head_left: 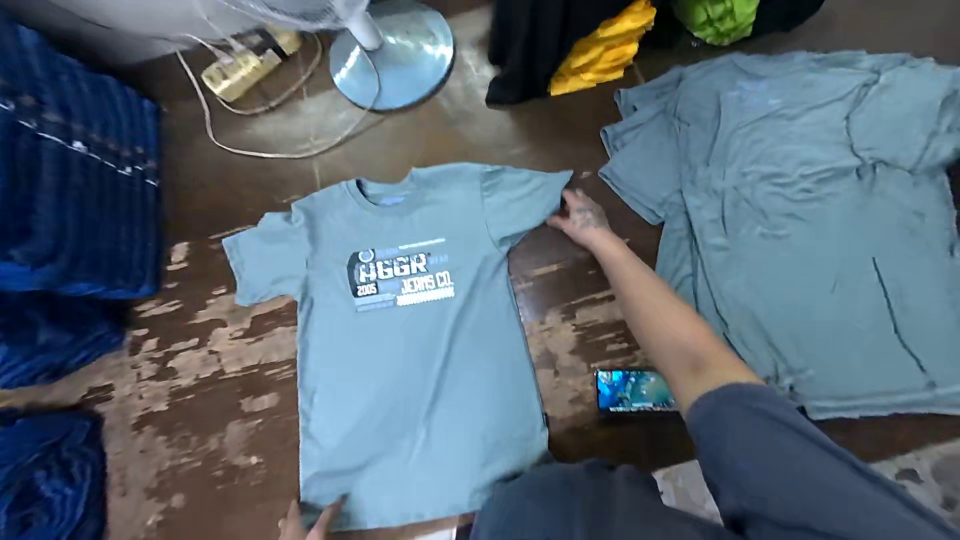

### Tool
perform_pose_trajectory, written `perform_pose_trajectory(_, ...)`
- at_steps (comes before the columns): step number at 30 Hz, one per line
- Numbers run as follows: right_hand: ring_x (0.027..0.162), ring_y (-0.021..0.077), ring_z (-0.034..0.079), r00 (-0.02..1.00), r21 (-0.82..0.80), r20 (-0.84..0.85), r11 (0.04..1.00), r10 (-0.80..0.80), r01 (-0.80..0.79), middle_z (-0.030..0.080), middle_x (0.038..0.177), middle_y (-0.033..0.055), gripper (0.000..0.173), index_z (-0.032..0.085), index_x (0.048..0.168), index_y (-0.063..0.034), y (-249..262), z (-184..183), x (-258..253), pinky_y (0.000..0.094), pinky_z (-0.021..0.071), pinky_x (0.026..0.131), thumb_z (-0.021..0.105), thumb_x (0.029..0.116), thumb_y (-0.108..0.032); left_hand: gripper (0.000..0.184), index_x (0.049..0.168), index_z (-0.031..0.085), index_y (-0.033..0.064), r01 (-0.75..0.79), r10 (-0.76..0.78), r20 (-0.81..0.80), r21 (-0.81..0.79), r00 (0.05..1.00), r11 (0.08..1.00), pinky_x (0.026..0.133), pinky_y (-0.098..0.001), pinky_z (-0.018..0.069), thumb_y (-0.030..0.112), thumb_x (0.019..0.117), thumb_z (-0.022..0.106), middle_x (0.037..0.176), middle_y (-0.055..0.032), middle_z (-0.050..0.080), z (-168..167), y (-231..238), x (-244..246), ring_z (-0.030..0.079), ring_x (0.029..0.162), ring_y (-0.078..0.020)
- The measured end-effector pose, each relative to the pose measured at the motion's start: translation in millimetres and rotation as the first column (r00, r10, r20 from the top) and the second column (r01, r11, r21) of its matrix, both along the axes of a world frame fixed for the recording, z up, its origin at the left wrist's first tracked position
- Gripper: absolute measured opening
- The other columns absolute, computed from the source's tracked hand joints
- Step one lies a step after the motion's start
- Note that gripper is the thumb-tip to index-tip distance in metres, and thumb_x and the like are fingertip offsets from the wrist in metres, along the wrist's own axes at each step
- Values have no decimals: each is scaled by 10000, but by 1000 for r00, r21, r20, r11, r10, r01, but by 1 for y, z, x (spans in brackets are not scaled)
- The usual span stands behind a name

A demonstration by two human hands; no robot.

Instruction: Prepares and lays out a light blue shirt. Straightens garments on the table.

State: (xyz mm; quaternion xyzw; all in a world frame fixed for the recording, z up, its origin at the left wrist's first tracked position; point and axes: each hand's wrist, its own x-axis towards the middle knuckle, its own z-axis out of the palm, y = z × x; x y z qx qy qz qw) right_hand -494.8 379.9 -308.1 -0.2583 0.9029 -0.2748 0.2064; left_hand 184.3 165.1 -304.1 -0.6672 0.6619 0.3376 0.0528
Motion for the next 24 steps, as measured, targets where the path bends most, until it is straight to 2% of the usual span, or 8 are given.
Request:
perform_pose_trajectory(5,1076,286,655,967,-328,254,942,9,77,705,1110,191,276,726,1083,15,-36,17,-31,493,496,990,651,1001,-237,976,1614,191,-9,-45,45,-29,-21,999,999,1239,-589,195,231,854,755,1652,-336,126,-6,-1,3,151,1543,-463)
perform_pose_trajectory(6,1073,263,656,966,-348,256,936,33,61,706,1117,173,255,729,1099,0,-42,19,-34,471,504,981,638,1002,-218,984,1615,188,-8,-46,45,-29,-23,999,999,1237,-590,199,229,847,756,1651,-335,132,-6,-1,2,157,1541,-462)
perform_pose_trajectory(9,1222,284,620,955,-238,240,964,176,-118,654,1297,187,398,625,1345,-28,-56,27,-36,465,470,1080,654,991,-205,1009,1618,177,-3,-46,45,-28,-26,999,999,1233,-589,208,230,836,771,1649,-333,138,-8,0,2,170,1537,-461)
perform_pose_trajectory(13,1153,379,621,938,13,198,956,286,-294,657,1207,218,586,530,1425,-69,-63,24,-32,596,464,1021,765,916,-241,1040,1618,177,4,-48,48,-14,-26,999,999,1229,-595,210,279,814,777,1651,-325,144,-6,3,-4,173,1537,-456)
perform_pose_trajectory(16,1159,377,608,937,50,188,950,293,-307,656,1192,217,440,626,1286,-41,-65,23,-35,600,449,1013,757,920,-247,1032,1619,164,-1,-53,53,-11,-26,999,998,1236,-592,193,262,826,770,1652,-329,131,-1,6,-12,158,1542,-454)
perform_pose_trajectory(18,1026,350,636,935,-17,143,945,325,-325,672,1067,201,290,680,1179,-31,-61,25,-32,565,486,937,727,926,-167,1032,1622,147,-5,-57,57,-12,-18,998,998,1240,-596,184,252,835,763,1657,-329,104,3,6,-16,136,1547,-454)
perform_pose_trajectory(20,884,299,619,924,-106,85,926,372,-363,650,962,170,256,671,1189,-30,-50,27,-23,499,504,856,656,935,-60,1038,1621,155,-5,-52,51,-14,-23,999,998,1239,-597,181,253,821,765,1657,-329,105,3,5,-17,133,1547,-455)
perform_pose_trajectory(24,983,289,653,935,-208,-18,913,355,-351,675,1090,194,240,737,1095,-22,-12,17,-4,438,524,916,571,928,22,1052,1616,161,-16,-19,19,10,-25,1000,1000,1240,-603,166,286,809,764,1652,-342,105,-1,3,-12,119,1545,-473)
